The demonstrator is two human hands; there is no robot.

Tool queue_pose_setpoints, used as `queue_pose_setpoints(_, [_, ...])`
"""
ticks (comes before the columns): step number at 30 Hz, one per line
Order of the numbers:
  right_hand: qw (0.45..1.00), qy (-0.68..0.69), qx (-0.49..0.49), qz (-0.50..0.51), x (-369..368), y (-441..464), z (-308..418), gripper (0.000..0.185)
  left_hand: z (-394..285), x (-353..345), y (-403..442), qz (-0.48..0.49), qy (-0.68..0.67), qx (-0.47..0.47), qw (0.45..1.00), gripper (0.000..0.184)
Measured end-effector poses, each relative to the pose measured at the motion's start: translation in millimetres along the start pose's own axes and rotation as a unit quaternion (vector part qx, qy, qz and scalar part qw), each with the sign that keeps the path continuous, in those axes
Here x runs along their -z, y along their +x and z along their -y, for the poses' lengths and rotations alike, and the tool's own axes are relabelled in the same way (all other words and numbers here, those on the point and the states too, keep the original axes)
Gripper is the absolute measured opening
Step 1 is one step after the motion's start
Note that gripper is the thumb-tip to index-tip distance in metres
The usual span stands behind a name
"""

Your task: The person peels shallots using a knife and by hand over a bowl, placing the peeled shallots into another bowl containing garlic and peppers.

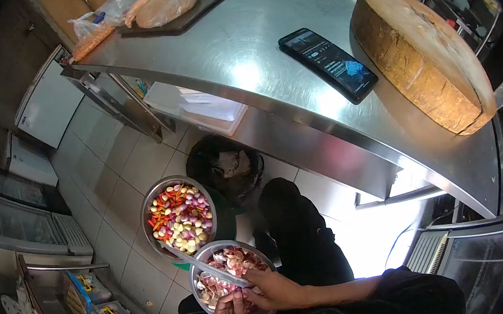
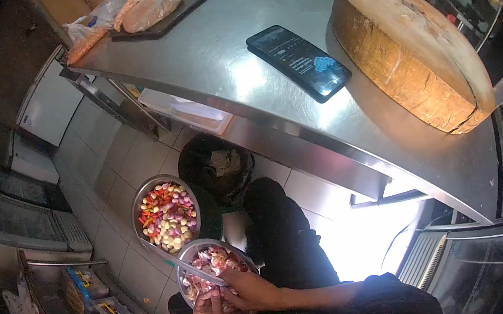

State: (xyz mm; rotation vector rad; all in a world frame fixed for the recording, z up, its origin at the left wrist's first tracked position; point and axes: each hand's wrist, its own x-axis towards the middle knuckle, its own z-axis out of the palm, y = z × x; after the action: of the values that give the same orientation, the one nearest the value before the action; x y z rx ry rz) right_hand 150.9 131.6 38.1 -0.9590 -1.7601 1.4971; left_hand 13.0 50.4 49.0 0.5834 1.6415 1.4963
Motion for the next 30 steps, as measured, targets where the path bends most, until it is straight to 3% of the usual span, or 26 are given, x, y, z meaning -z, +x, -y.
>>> queue_pose_setpoints(3, [0.997,-0.069,0.003,0.022,0.1,-4.1,5.5,0.041,-6.2,1.2,-5.0,-0.005,0.012,0.010,1.000,0.004])
queue_pose_setpoints(7, [0.990,-0.121,-0.024,0.068,-5.5,-10.8,1.4,0.041,-3.0,3.3,-6.1,-0.007,0.045,-0.049,0.998,0.006])
queue_pose_setpoints(9, [0.991,-0.122,0.009,0.046,-5.6,-11.2,5.0,0.033,-2.5,5.5,-9.7,0.000,0.049,-0.045,0.998,0.006])
queue_pose_setpoints(13, [0.986,-0.150,-0.012,0.070,-7.8,-13.0,-2.9,0.037,2.2,8.6,-11.4,0.010,0.024,-0.045,0.999,0.007])
queue_pose_setpoints(14, [0.986,-0.161,0.025,0.046,-9.3,-12.3,-9.4,0.034,2.1,9.1,-13.0,0.007,0.014,-0.056,0.998,0.008])
queue_pose_setpoints(15, [0.983,-0.168,0.063,0.024,-10.9,-12.6,-10.9,0.031,9.0,15.4,-12.8,0.015,-0.024,-0.009,1.000,0.013])
queue_pose_setpoints(16, [0.984,-0.161,0.057,0.045,-9.9,-13.3,-1.6,0.031,12.6,16.0,-12.0,0.011,-0.074,0.011,0.997,0.016])
queue_pose_setpoints(18, [0.987,-0.148,0.054,-0.007,-4.9,-9.7,19.9,0.035,14.3,17.0,-13.8,0.030,-0.141,0.024,0.989,0.019])
queue_pose_setpoints(22, [0.991,-0.120,0.053,-0.013,-8.3,-10.5,20.1,0.033,13.4,13.6,-15.8,0.014,-0.152,0.026,0.988,0.018])
queue_pose_setpoints(24, [0.989,-0.138,0.042,-0.009,-8.3,-11.4,22.2,0.029,11.7,15.0,-18.4,0.047,-0.234,0.086,0.967,0.016])
queue_pose_setpoints(30, [0.993,-0.110,0.028,-0.012,-12.4,-12.9,20.9,0.027,4.9,16.0,-16.3,0.066,-0.305,0.137,0.940,0.015])
